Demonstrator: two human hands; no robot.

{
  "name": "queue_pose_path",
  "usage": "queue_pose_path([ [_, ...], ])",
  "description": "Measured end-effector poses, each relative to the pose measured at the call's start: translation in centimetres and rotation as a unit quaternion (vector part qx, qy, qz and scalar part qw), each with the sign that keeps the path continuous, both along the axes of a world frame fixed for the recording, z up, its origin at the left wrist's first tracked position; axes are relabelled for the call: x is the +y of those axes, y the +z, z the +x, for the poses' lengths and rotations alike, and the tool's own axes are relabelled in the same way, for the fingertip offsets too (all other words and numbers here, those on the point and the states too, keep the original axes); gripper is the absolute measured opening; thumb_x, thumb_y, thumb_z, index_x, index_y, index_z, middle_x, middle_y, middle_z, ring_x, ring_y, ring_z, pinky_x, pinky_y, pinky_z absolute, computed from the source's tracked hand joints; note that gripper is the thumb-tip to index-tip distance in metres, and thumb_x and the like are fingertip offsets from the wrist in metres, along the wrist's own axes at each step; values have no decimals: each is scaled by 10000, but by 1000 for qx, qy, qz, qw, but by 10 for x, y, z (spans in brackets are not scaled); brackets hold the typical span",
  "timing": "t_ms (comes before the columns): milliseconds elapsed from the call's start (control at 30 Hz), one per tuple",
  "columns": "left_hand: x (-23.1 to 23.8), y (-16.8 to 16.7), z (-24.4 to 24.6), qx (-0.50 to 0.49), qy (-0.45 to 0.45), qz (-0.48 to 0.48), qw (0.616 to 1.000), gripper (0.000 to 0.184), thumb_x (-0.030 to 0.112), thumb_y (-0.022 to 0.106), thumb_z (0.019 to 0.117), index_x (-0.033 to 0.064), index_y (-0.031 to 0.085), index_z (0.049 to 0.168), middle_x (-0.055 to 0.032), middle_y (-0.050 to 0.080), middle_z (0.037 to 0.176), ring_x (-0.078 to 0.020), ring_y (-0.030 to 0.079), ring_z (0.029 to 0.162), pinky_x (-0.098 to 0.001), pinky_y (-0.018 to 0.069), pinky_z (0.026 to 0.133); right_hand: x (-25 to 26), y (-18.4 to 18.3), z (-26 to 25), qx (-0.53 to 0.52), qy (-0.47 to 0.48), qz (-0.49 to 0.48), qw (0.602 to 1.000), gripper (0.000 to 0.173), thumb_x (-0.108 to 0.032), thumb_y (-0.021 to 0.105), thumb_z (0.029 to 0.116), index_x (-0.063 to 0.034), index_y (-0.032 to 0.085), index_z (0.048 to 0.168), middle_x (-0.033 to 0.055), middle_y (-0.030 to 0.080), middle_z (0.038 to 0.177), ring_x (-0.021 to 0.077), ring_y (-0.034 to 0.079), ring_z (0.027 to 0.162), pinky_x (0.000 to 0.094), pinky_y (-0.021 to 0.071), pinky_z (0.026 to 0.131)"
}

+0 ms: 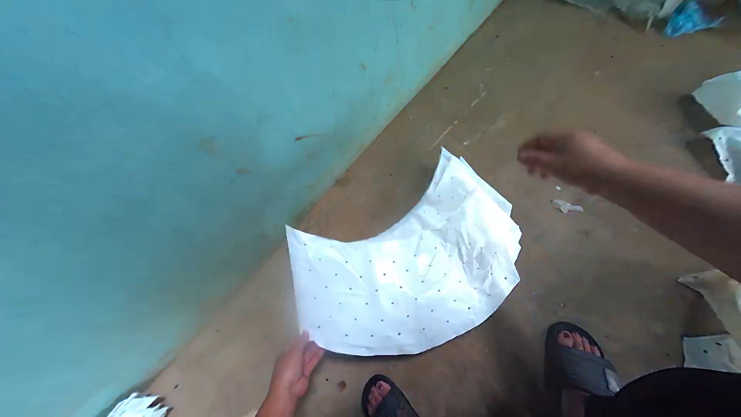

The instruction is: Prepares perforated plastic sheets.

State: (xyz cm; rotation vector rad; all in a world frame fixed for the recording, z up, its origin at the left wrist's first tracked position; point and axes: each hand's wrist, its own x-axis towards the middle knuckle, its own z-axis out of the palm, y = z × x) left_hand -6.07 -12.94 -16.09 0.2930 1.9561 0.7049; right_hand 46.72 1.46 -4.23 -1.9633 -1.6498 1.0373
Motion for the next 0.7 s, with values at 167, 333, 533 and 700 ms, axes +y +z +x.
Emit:
queue_pose_path([
  [167,8,-7,-15,64,-137,-85,985,356,267,536,1076,-9,547,1301,-134,640,1022,-156,639,818,-310,541,740,-51,-160,30,-5,-20,-329,944,499,-314,603,1051,89,549,1340,336,592,1268,449,607,1104,590,471,969],
  [333,27,-8,1,108,-217,-46,969,220,122,571,1048,-57,552,1174,-141,610,951,-147,618,764,-313,545,717,-73,-180,-4,-3,-15,-411,912,446,-269,536,1085,85,519,1356,309,591,1258,344,624,1061,480,480,948],
  [533,5,-3,4,70,-209,113,969,78,-36,559,984,-25,606,1046,-9,670,854,-35,664,774,-218,569,748,-53,-135,7,-62,42,-196,978,260,-159,591,1052,91,662,1057,277,663,999,411,645,959,600,483,896],
  [700,-5,-26,3,101,-157,20,982,150,95,481,1078,-41,540,1100,-94,615,885,-119,637,726,-272,561,692,-28,-149,16,-85,-28,-146,985,287,-202,615,1043,75,672,1095,300,671,1027,465,646,984,663,468,886],
])
